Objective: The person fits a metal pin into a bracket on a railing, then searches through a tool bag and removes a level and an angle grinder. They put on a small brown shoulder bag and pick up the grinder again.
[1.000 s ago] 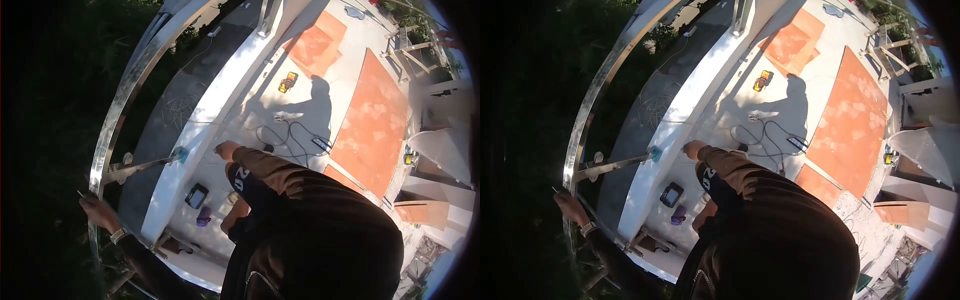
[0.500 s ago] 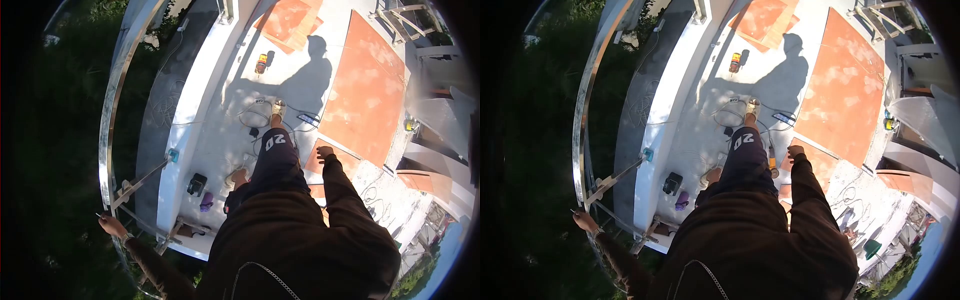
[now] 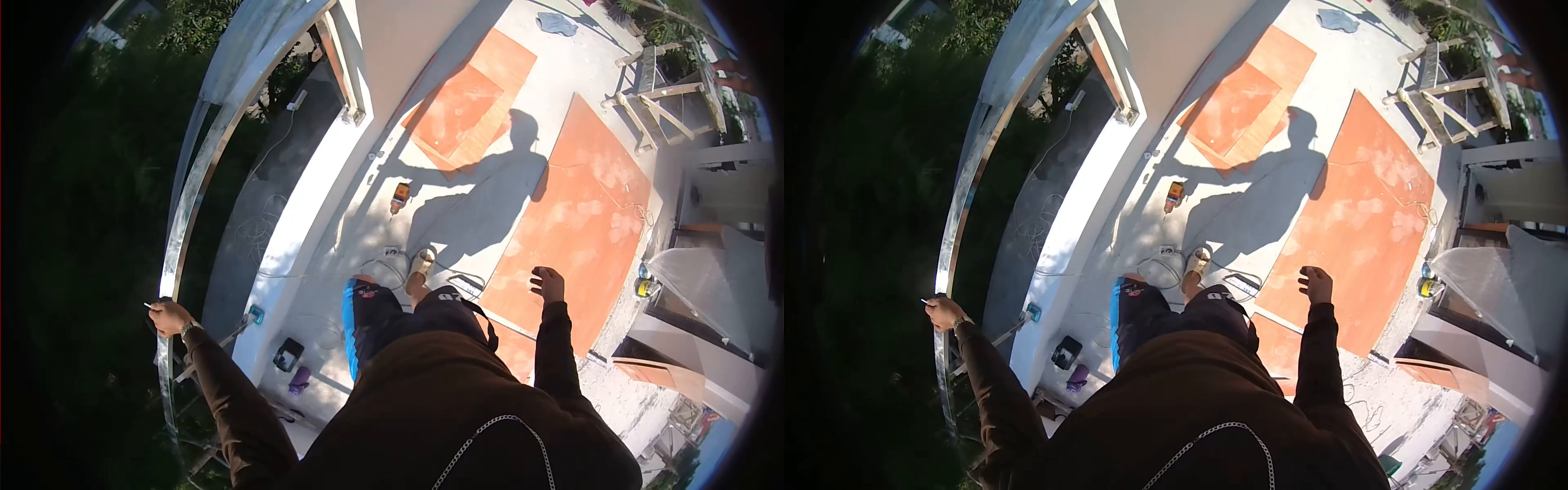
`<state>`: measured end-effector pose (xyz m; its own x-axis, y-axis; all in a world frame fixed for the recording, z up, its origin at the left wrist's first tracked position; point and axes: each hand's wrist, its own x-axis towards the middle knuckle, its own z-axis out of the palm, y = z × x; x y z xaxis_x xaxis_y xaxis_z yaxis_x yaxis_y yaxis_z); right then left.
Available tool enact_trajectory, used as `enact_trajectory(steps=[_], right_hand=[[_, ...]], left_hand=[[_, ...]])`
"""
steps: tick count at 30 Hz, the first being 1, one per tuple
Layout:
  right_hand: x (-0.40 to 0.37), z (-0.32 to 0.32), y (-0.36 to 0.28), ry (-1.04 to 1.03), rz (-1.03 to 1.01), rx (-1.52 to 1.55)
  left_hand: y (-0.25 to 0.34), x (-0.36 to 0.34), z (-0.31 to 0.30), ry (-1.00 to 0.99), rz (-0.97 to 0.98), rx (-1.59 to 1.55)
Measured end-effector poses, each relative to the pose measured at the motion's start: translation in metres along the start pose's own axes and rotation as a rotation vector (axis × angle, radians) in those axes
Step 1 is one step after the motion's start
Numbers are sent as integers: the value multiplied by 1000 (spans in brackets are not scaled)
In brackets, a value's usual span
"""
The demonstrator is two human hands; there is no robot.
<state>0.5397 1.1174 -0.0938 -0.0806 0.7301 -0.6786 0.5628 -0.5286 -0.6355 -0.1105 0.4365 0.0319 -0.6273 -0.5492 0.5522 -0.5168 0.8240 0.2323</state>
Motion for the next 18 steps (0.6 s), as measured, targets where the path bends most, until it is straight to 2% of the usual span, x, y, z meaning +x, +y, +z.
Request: enact_trajectory(steps=[3,8,9,12,15,16,18], right_hand=[[8,19,-47,-80,-63,-64],[58,92,-152,-298,-224,-104],[66,108,-179,-355,-275,-161],[99,149,-253,-540,-379,-270],[169,168,-295,-620,-361,-399],[183,161,-302,-599,-329,-468],[215,154,-333,-588,-362,-605]], left_hand=[[-13,4,14,85,78,-15],[-18,7,13,19,47,11],[-37,16,28,-6,53,4],[-36,14,26,-22,16,34],[-5,-10,14,48,-97,-28],[25,-30,0,84,-122,-25],[97,-72,-35,164,-254,-247]])
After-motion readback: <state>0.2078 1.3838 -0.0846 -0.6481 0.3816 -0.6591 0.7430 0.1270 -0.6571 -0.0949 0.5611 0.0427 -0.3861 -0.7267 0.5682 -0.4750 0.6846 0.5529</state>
